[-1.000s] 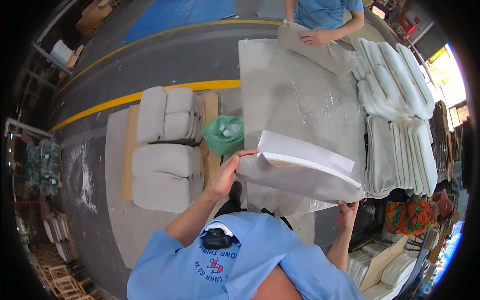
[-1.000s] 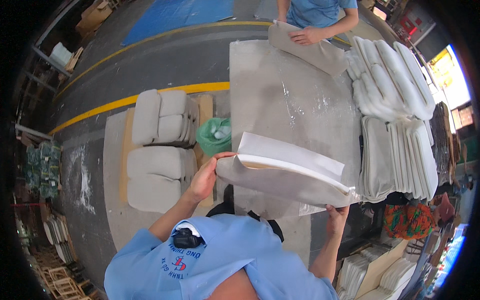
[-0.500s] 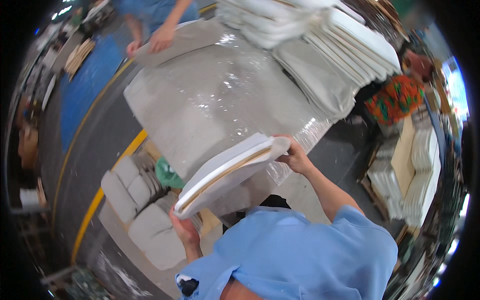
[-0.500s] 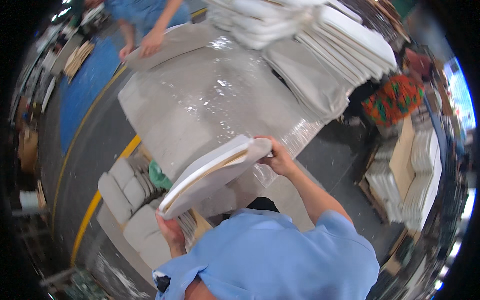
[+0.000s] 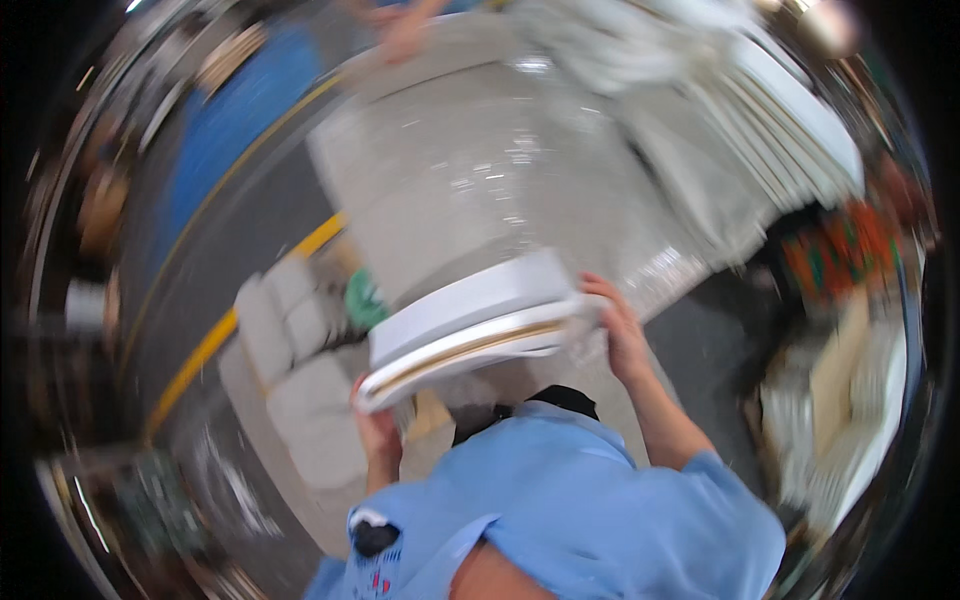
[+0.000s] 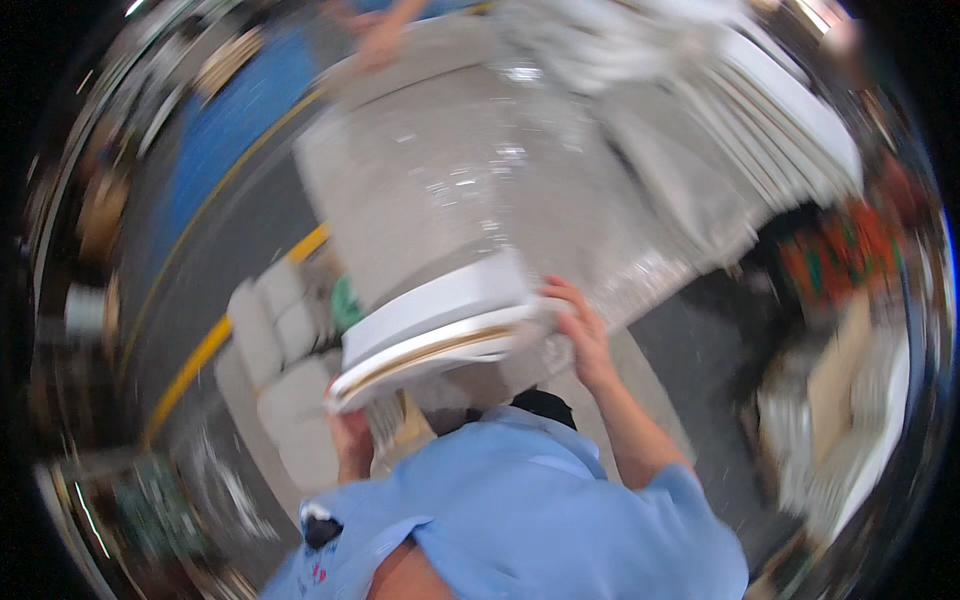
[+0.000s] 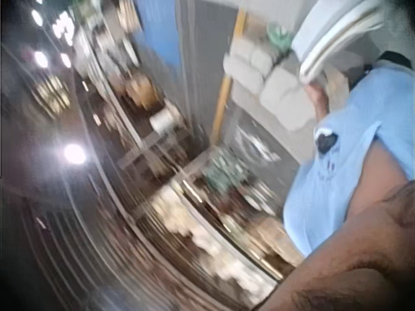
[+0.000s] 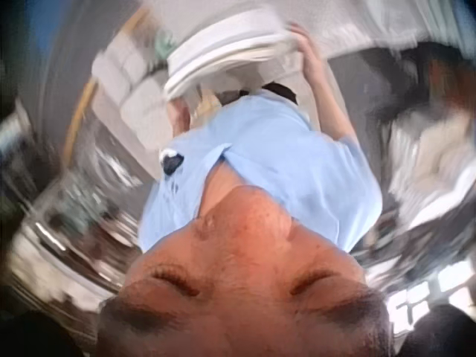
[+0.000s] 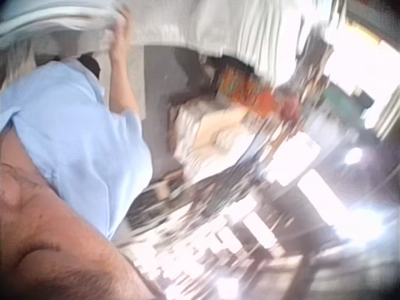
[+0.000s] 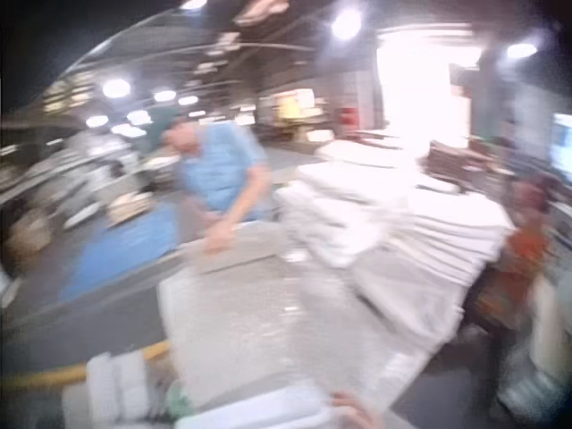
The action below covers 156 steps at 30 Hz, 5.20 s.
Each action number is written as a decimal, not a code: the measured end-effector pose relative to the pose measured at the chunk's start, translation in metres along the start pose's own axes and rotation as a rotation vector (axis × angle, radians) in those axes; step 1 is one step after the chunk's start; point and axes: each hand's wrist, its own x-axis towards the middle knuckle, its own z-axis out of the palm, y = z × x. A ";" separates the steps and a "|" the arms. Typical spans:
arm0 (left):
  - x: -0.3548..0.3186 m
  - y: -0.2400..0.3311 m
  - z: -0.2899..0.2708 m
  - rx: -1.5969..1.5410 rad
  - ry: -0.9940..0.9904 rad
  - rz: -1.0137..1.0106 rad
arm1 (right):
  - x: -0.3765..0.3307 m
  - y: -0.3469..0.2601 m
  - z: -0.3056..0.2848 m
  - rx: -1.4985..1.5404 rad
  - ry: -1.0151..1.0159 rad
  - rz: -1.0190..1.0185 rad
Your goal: The person inserts white foam inserts into grey fabric covers at a work table. They align the foam, pull the cover over it, and tuck the edges to fit the insert. The finished cushion is placed on a nearby stack.
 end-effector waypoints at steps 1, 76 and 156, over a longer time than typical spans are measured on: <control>0.001 -0.002 0.007 0.081 -0.012 0.024 | -0.002 0.012 -0.004 -0.035 0.058 -0.040; 0.016 0.040 -0.580 -0.947 0.616 -0.085 | -0.207 0.199 0.391 -0.941 -0.643 0.930; 0.012 -0.124 0.369 1.045 -0.667 -0.290 | 0.023 -0.203 -0.533 0.025 1.087 -0.026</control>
